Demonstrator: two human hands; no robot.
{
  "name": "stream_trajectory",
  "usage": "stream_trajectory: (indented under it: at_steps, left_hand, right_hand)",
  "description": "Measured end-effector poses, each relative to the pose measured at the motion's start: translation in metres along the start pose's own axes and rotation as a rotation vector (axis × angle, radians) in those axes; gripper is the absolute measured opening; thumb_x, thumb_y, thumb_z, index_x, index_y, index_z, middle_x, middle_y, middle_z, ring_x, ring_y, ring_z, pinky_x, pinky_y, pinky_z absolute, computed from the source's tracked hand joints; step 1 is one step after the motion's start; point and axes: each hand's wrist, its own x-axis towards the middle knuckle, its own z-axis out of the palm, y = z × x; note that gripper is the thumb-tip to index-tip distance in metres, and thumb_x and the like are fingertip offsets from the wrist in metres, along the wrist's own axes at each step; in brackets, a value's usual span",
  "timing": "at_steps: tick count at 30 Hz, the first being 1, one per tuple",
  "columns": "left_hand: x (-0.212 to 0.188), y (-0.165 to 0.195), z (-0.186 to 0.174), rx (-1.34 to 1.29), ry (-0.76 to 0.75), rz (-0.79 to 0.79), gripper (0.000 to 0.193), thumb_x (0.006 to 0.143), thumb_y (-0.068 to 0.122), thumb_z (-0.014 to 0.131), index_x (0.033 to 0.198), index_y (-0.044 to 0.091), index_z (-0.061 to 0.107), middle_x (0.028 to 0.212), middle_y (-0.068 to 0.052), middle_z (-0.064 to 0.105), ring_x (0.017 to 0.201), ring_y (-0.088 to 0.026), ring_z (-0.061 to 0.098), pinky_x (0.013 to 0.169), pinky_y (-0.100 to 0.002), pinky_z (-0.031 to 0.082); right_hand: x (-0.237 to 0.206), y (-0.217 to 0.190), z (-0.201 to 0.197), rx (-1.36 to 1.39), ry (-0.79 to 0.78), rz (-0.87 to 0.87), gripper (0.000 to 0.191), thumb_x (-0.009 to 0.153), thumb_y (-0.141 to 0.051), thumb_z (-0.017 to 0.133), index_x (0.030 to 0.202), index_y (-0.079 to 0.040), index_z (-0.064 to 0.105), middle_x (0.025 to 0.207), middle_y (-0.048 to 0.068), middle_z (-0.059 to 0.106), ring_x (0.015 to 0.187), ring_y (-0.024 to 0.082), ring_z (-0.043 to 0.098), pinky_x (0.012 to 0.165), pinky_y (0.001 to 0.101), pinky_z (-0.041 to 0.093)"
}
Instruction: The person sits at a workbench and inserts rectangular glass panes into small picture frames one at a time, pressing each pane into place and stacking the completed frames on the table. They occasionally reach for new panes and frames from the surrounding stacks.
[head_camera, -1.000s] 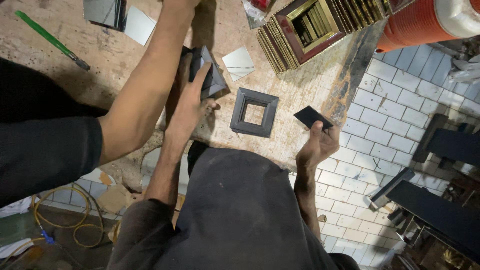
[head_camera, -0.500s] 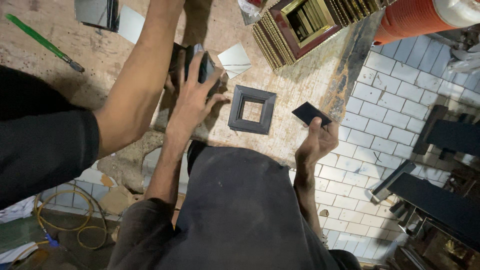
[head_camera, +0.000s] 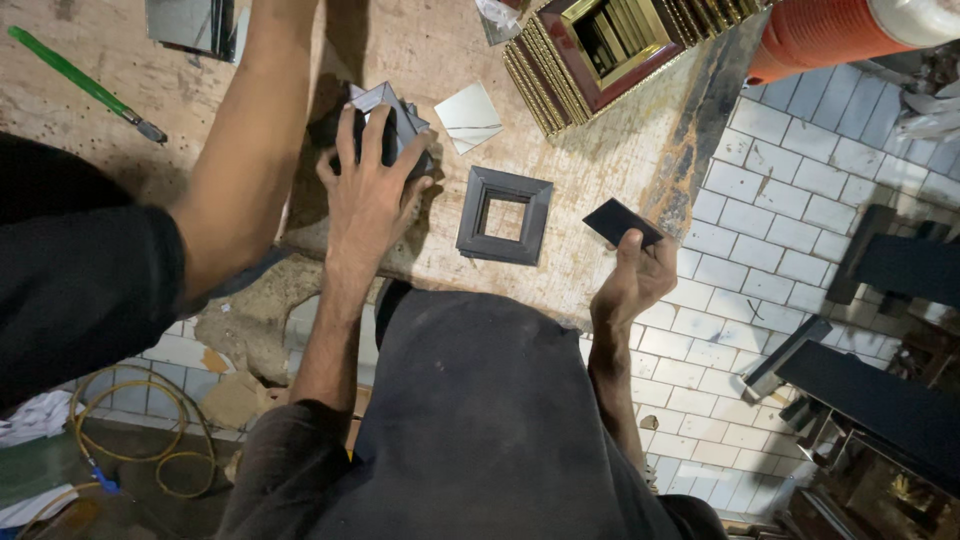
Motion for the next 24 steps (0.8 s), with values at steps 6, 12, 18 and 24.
stream_trajectory:
  at_steps: [6,12,18,24]
  left_hand:
    - [-0.006,-0.003,0.012,-0.004,0.099,0.046,0.049,0.1,0.039,0.077,0.146,0.029,0.063,0.156,-0.015,0.041,0.147,-0.042,0.03,0.102,-0.065,0.027]
    - [0.009,0.017,0.023,-0.088,0.257,0.239,0.047,0.105,0.04,0.076,0.148,0.029,0.062,0.151,-0.005,0.049,0.148,-0.032,0.035,0.109,-0.057,0.027]
    - [0.084,0.072,0.008,-0.049,0.406,0.545,0.051,0.108,0.038,0.071,0.157,0.029,0.058,0.157,-0.009,0.042,0.148,-0.032,0.03,0.108,-0.054,0.029]
    - [0.139,0.09,0.028,0.135,0.36,0.571,0.045,0.098,0.019,0.072,0.141,0.026,0.061,0.16,-0.007,0.043,0.149,-0.033,0.028,0.11,-0.06,0.031]
  right_hand:
    - [-0.001,0.003,0.0,0.013,-0.011,0.0,0.034,0.108,-0.029,0.067,0.106,0.005,0.062,0.089,0.012,0.069,0.081,0.016,0.066,0.072,0.0293,0.052]
    - [-0.003,0.013,0.002,0.023,0.023,0.031,0.031,0.106,-0.022,0.07,0.111,0.008,0.063,0.094,0.01,0.067,0.086,0.013,0.06,0.076,0.0277,0.049]
    - [-0.007,0.012,-0.007,0.002,0.02,0.022,0.034,0.105,-0.025,0.07,0.115,0.007,0.066,0.1,0.008,0.067,0.09,0.013,0.061,0.081,0.0275,0.05]
    - [-0.018,0.008,-0.016,0.007,0.009,-0.045,0.034,0.108,-0.026,0.068,0.115,0.007,0.067,0.106,0.009,0.069,0.1,0.015,0.066,0.089,0.0313,0.055]
